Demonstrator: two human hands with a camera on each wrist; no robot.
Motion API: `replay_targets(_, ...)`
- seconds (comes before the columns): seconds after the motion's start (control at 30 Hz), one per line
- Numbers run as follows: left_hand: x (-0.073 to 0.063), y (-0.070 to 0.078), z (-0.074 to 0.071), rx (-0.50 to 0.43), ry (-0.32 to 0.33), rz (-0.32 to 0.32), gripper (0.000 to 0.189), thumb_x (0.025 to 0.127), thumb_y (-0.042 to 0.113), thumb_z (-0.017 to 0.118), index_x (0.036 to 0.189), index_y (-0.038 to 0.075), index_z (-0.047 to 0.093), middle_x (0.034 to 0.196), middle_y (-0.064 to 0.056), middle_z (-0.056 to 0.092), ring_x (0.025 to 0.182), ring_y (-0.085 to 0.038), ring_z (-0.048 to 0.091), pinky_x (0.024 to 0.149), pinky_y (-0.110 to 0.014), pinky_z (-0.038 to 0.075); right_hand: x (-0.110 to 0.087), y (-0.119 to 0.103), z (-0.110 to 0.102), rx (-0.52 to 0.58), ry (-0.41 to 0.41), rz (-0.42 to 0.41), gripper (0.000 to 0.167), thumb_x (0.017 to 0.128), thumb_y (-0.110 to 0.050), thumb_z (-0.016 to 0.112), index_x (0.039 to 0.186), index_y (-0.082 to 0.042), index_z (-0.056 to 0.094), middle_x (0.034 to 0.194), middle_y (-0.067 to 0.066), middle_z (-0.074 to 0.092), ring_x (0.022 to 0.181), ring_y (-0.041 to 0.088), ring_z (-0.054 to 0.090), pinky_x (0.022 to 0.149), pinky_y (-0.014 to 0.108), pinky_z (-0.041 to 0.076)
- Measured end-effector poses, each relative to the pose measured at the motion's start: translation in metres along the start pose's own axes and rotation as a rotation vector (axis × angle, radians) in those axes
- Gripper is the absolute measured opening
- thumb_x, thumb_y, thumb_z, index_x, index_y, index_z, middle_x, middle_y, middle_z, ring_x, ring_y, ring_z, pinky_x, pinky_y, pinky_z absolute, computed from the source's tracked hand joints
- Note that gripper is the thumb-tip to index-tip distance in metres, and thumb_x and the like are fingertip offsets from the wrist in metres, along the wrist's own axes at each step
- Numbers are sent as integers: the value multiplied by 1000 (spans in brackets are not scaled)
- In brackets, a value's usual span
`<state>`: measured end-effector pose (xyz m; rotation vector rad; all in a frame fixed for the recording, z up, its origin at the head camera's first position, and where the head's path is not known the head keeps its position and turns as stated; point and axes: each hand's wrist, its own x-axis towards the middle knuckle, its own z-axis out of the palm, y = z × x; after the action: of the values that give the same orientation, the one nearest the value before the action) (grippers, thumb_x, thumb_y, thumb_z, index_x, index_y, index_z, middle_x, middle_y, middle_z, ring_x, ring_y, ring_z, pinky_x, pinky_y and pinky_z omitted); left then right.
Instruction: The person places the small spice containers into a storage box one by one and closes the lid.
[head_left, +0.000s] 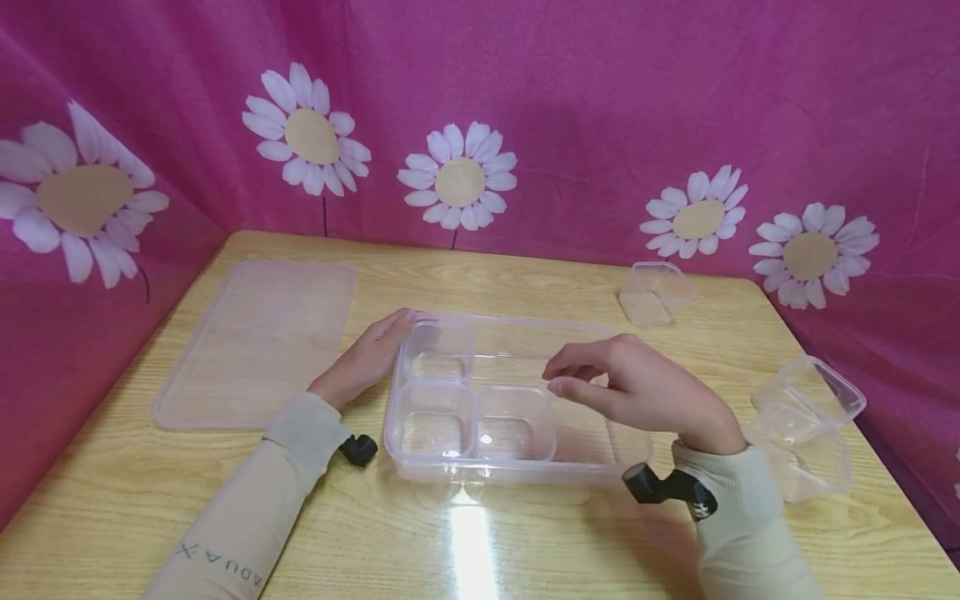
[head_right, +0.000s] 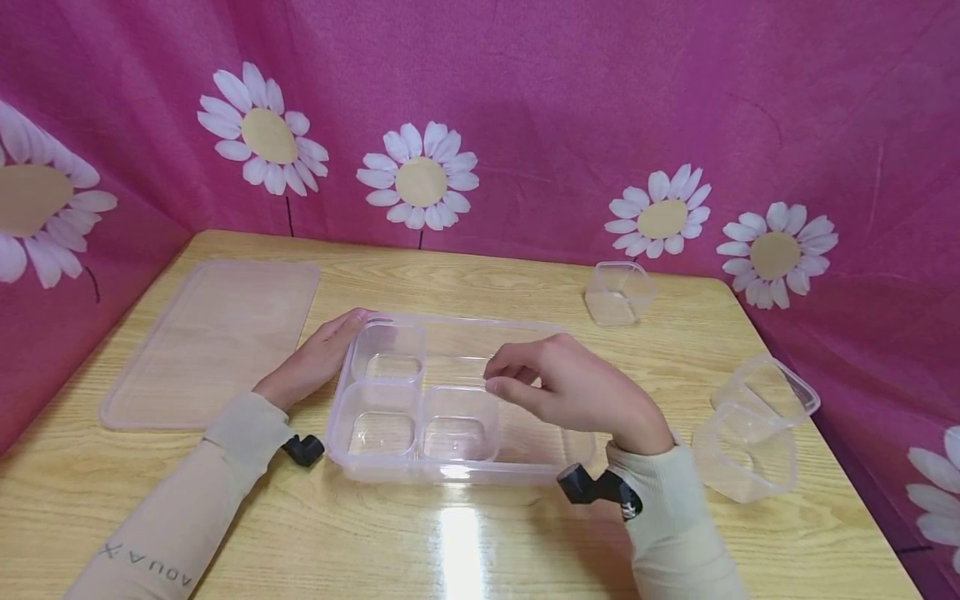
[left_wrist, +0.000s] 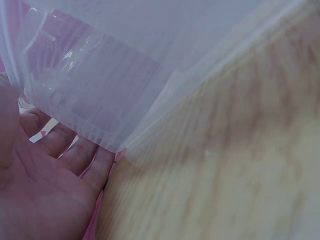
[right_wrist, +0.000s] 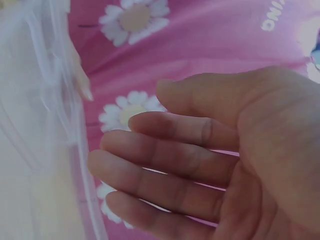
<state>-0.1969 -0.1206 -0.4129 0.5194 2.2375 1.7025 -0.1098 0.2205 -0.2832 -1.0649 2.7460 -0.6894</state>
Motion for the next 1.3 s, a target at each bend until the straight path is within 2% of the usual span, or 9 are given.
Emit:
replay_targets(0.23,3,-1,-1,1,3,3,58,112,52,30,154,17,46,155,-4,53,152,-26,42,131,-52,29,-6,25,-15,18,192,62,9,101,-16,68,103,-22,74,88,-10,77,81,0,71,73,21,58)
replay_targets(0.47,3,-3,-2,-10,4,13,59,111,54,29,154,17,47,155,-4,53,152,-26,42,130,-52,29,-3,48,-19,100,324,160,9,101,-16,67,102,-12,75,87,2,78,79,1,74,76,14,58)
replay_targets(0.67,5,-4,-2,-7,12,-3,59,110,58,30,154,22,47,157,-2,51,155,-25,38,132,-52,26,-4,71,-24,126,411,234,14,102,-16,66,106,-5,73,92,10,79,79,-3,73,72,17,60)
replay_targets(0.83,6,-5,-2,-17,15,-2,58,110,58,31,152,23,49,156,-2,53,154,-24,40,131,-52,28,-7,89,-27,159,449,329,16,103,-19,66,111,-8,73,94,0,79,80,-3,72,71,18,59)
replay_targets(0.97,7,-6,-2,-27,12,9,57,110,58,31,151,22,50,154,-2,54,152,-25,41,131,-52,29,-11,105,-29,150,487,386,20,103,-25,65,113,-10,73,91,-14,77,81,-5,70,70,17,59)
replay_targets(1.03,7,-7,-2,-28,9,6,57,110,57,31,150,22,51,153,-2,54,151,-25,43,130,-52,30,-13,113,-29,128,505,421,22,103,-28,65,114,-11,73,92,-16,76,79,-6,69,68,17,58)
replay_targets(1.1,6,-7,-3,-26,5,4,56,110,57,32,150,22,51,152,-3,55,149,-26,45,129,-53,32,-14,121,-27,76,520,457,24,103,-32,64,114,-12,74,96,-11,76,79,-6,66,68,15,56)
replay_targets(1.17,5,-8,-3,-27,7,2,55,111,55,32,148,21,52,151,-4,57,147,-27,48,128,-53,34,-14,130,-25,16,526,490,28,103,-36,63,117,-14,72,104,-3,77,86,-5,64,71,10,51)
replay_targets(1.3,4,-7,-2,-40,8,15,53,111,54,32,146,20,54,149,-5,58,144,-28,50,126,-53,36,-15,146,-23,-52,559,515,34,102,-36,62,126,-12,68,123,15,73,110,17,66,77,4,42)
